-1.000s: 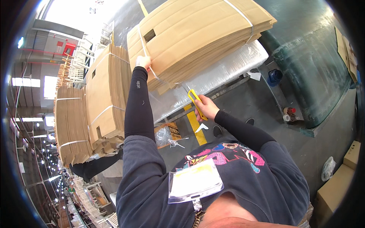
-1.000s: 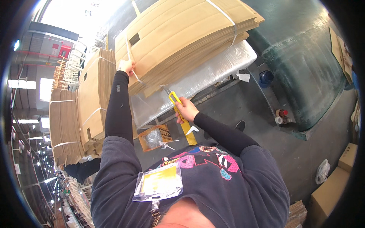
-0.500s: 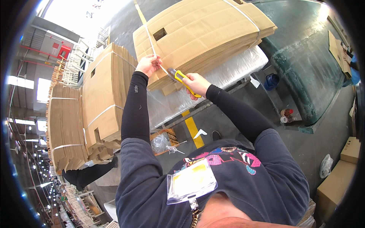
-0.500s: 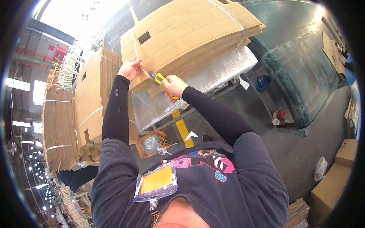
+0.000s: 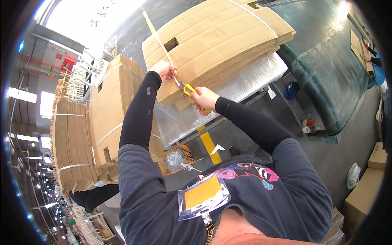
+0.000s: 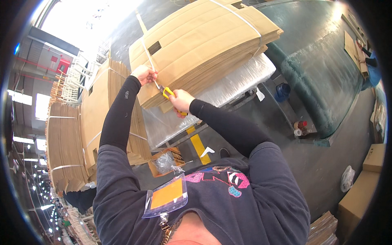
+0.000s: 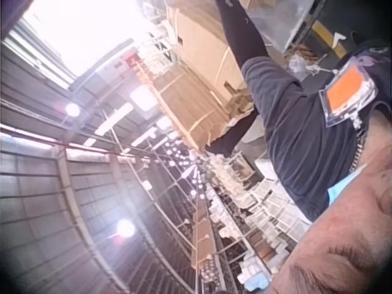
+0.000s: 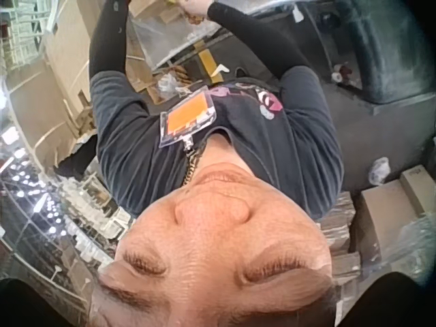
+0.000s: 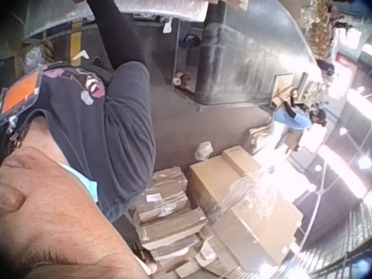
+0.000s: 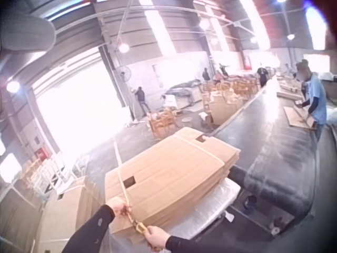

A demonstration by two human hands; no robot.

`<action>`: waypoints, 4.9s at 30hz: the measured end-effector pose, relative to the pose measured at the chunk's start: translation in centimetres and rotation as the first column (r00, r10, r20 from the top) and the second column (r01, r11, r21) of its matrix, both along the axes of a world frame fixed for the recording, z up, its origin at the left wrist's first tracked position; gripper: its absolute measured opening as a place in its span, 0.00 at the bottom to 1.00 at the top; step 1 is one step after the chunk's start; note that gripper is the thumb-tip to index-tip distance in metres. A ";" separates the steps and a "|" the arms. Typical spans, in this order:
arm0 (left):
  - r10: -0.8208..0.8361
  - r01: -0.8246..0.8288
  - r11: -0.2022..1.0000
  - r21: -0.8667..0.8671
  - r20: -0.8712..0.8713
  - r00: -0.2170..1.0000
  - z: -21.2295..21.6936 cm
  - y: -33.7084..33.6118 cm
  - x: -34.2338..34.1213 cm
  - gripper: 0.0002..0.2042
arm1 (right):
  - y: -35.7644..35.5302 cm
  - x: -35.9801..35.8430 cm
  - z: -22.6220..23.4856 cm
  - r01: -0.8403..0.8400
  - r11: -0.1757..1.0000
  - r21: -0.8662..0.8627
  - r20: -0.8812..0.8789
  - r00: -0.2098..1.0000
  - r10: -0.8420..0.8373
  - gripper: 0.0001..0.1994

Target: The person repeatedly picks up flat cardboard pieces and stacks them on a table. After stacking, the person uses a utility knife to cut the plastic straps securing the stack.

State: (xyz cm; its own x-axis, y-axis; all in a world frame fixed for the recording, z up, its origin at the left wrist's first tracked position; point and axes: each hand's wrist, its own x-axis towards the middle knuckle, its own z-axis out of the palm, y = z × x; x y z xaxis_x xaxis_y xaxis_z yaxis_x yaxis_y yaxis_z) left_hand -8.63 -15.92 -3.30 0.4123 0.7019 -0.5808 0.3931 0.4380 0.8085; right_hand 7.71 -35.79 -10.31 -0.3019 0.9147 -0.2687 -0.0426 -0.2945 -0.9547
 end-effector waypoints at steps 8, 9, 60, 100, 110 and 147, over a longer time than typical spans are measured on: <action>-0.020 0.559 0.622 0.548 -0.703 0.711 15.2 3.3 -4.9 0.14 | -9.2 -2.4 1.4 -0.519 0.847 0.116 -0.025 0.851 0.525 0.14; -0.206 0.655 0.636 0.409 -0.727 0.655 15.4 2.8 -5.3 0.11 | -8.5 0.5 0.9 -0.514 0.850 0.116 -0.154 0.836 0.527 0.14; -0.432 0.698 -0.631 0.339 -0.901 0.047 1.7 8.9 45.1 0.06 | -8.0 43.3 -5.7 0.449 0.875 -0.182 -0.392 0.783 -0.483 0.13; -0.781 0.967 -0.142 0.213 -0.624 0.023 0.7 5.9 47.0 0.09 | 0.3 45.7 -0.4 -0.353 0.886 -0.302 -0.059 0.934 0.353 0.16; -0.717 0.955 -0.028 0.296 -0.672 0.187 0.9 4.8 45.4 0.12 | 0.1 48.1 1.0 0.057 0.991 -0.118 -0.137 0.988 -0.073 0.16; 0.315 0.128 0.459 0.879 -0.296 0.902 9.2 -21.0 21.9 0.25 | -3.1 38.7 1.2 -0.315 0.949 -0.018 -0.453 0.849 0.273 0.18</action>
State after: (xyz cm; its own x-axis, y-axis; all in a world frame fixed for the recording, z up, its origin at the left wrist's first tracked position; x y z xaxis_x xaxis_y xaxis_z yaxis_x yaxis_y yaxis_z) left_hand 13.26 -36.89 5.89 0.2216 0.9347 0.2778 0.7443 -0.3462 0.5711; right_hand 46.46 -38.85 -9.12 -0.6586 0.7429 -0.1195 -0.3492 -0.4424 -0.8261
